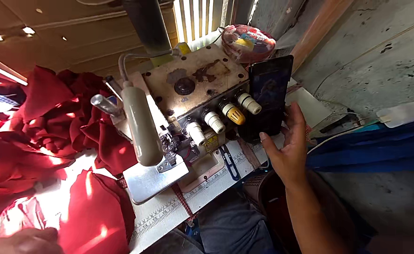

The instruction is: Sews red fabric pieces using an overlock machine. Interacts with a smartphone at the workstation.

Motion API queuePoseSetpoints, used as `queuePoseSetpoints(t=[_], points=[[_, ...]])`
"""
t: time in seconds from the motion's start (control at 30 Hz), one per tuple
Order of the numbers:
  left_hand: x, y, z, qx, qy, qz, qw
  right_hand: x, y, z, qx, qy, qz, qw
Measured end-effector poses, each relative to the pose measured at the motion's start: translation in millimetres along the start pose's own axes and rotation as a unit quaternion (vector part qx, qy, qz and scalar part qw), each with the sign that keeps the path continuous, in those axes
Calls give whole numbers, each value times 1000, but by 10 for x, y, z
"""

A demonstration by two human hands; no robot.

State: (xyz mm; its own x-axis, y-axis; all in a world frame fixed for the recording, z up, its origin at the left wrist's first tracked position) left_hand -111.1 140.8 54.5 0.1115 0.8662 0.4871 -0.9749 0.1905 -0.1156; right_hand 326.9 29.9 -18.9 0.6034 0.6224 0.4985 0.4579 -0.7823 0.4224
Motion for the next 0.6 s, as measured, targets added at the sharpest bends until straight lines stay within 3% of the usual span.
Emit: queuePoseSetpoints(t=[0.1, 0.17, 0.27, 0.37, 0.4, 0.5, 0.6], points=[[568, 375, -282, 31, 48, 44, 997, -232, 47, -97, 21, 48, 92, 994], [909, 459, -564, 17, 78, 42, 996, -434, 6, -293, 59, 72, 76, 993], [1205, -109, -659, 124, 190, 62, 972, -730, -325, -683, 184, 125, -69, 973], [1258, -404, -836, 274, 223, -100, 930, -924, -858, -1009, 269, 169, -233, 919], [1258, -421, -890, 315, 217, -108, 918, -986, -1022, -1049, 281, 168, -274, 904], [1324, -382, -775, 338, 206, -55, 917, -1062, -1288, -1049, 224, 154, -388, 881], [1334, -116, -632, 277, 155, -14, 948, -1026, -1290, -1012, 232, 149, -413, 868]])
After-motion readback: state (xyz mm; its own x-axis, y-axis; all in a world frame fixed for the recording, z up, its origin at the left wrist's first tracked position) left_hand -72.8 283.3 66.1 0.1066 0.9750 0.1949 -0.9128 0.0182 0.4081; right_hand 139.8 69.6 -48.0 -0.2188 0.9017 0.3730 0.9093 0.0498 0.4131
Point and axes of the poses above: each hand's wrist, its own x-axis towards the middle knuckle, its own y-axis out of the back of the hand, z = x × y, the point moved 2 cm from there along x, towards the middle knuckle, and after that the axes turned 6 degrees about -x, right-handed, at the moved point
